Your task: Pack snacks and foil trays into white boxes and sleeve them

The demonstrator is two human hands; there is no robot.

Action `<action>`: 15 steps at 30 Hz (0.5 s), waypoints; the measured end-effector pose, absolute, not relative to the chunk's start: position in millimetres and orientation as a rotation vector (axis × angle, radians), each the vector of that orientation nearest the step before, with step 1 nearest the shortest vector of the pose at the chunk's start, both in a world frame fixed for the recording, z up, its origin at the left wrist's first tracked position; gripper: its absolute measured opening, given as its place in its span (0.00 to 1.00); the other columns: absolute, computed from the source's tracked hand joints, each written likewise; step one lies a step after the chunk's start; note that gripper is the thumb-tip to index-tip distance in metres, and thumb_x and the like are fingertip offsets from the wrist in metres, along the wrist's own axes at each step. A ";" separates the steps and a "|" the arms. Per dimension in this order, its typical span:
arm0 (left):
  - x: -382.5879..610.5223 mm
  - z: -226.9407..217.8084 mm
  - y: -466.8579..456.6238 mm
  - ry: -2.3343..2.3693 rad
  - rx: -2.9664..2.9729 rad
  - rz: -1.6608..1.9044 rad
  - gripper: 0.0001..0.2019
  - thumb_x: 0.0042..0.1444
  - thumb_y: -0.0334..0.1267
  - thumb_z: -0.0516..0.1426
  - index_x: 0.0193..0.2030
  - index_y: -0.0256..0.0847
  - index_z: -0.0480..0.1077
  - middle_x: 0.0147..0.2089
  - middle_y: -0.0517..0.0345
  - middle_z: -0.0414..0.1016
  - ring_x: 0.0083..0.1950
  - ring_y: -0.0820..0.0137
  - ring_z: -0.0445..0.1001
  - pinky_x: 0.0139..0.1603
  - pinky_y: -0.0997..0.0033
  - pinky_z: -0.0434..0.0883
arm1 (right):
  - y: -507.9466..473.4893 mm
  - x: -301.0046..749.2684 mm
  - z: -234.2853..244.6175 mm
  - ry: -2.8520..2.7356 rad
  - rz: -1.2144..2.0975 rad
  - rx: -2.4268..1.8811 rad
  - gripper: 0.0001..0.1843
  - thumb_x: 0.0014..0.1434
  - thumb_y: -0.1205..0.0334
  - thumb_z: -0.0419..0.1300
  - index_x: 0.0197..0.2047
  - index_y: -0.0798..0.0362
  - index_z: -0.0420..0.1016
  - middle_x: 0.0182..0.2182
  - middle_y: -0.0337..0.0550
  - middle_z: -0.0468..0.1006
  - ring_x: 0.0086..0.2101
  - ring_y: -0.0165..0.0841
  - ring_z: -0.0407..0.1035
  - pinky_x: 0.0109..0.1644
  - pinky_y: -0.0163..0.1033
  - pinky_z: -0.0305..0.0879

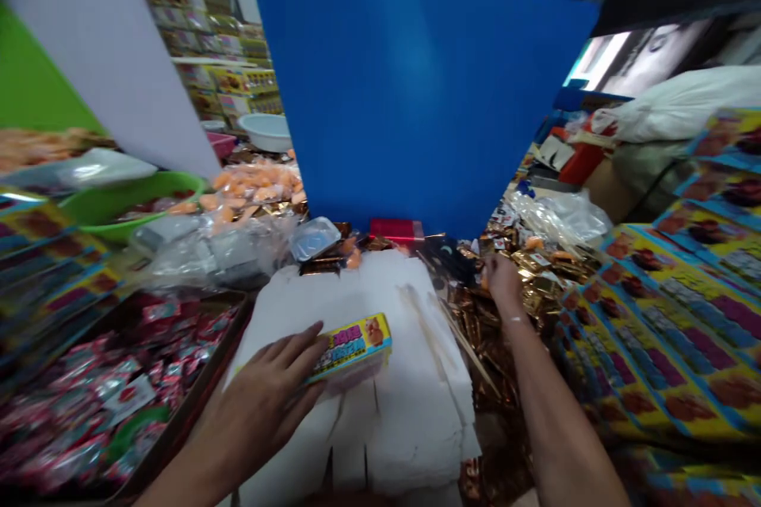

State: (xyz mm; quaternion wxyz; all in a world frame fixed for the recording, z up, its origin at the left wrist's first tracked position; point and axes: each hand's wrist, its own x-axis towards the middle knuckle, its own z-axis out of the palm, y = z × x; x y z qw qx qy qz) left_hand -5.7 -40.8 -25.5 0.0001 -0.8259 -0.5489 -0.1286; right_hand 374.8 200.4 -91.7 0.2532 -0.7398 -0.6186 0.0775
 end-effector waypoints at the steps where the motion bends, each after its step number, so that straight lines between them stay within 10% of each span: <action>1: -6.0 -25.5 -42.6 -1.728 -2.624 -0.426 0.21 0.60 0.33 0.55 0.60 0.45 0.65 0.65 0.48 0.67 0.55 0.56 0.73 0.51 0.50 0.74 | 185.4 362.8 -88.0 -1.665 0.235 -1.928 0.15 0.63 0.60 0.48 0.38 0.59 0.73 0.31 0.50 0.76 0.29 0.34 0.68 0.32 0.38 0.64; 8: -3.9 -30.6 -51.1 -1.777 -2.629 -0.727 0.09 0.59 0.33 0.57 0.47 0.44 0.72 0.61 0.49 0.71 0.54 0.58 0.72 0.51 0.51 0.72 | 9.9 212.9 -62.7 -1.387 1.347 -1.118 0.37 0.57 0.50 0.61 0.66 0.51 0.54 0.23 0.32 0.72 0.17 0.26 0.59 0.21 0.32 0.56; 15: -3.2 -18.3 -53.7 -1.795 -2.708 -0.696 0.09 0.60 0.36 0.56 0.47 0.43 0.71 0.62 0.50 0.68 0.57 0.58 0.69 0.55 0.52 0.69 | -36.5 172.5 -59.8 -1.383 1.131 -1.314 0.30 0.59 0.54 0.60 0.62 0.54 0.60 0.25 0.37 0.76 0.25 0.33 0.70 0.32 0.39 0.68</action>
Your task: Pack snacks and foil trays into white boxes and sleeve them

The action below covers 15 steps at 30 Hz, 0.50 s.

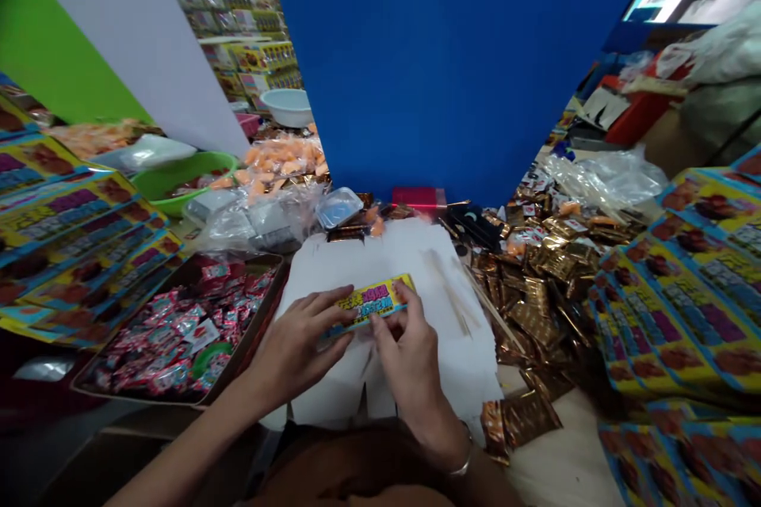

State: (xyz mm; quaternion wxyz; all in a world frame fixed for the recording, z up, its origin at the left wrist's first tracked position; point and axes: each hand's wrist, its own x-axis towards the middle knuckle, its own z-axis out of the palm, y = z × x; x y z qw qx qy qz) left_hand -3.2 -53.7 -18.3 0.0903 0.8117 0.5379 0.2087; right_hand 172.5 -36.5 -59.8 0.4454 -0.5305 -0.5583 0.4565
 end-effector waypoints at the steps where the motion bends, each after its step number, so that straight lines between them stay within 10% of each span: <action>1: -0.9 -14.6 -52.0 1.593 2.393 0.602 0.09 0.60 0.38 0.56 0.47 0.43 0.71 0.61 0.50 0.68 0.56 0.59 0.70 0.54 0.53 0.69 | -35.2 175.1 -61.3 -1.343 1.191 -1.286 0.30 0.59 0.54 0.60 0.62 0.54 0.59 0.25 0.38 0.76 0.25 0.33 0.70 0.31 0.38 0.68; 7: 27.9 1.5 -18.3 1.853 2.411 0.265 0.12 0.62 0.43 0.53 0.35 0.38 0.72 0.40 0.50 0.73 0.42 0.59 0.74 0.41 0.59 0.69 | -32.1 175.7 -65.7 -1.193 1.349 -1.139 0.34 0.58 0.56 0.60 0.64 0.53 0.54 0.26 0.36 0.76 0.25 0.31 0.70 0.32 0.36 0.70; 15: 28.9 -3.9 -10.6 1.718 2.382 0.232 0.18 0.59 0.52 0.56 0.44 0.36 0.69 0.42 0.47 0.75 0.43 0.56 0.75 0.41 0.60 0.70 | -28.1 187.4 -77.7 -1.710 1.027 -1.305 0.34 0.58 0.64 0.56 0.67 0.51 0.53 0.22 0.33 0.72 0.24 0.33 0.69 0.30 0.36 0.65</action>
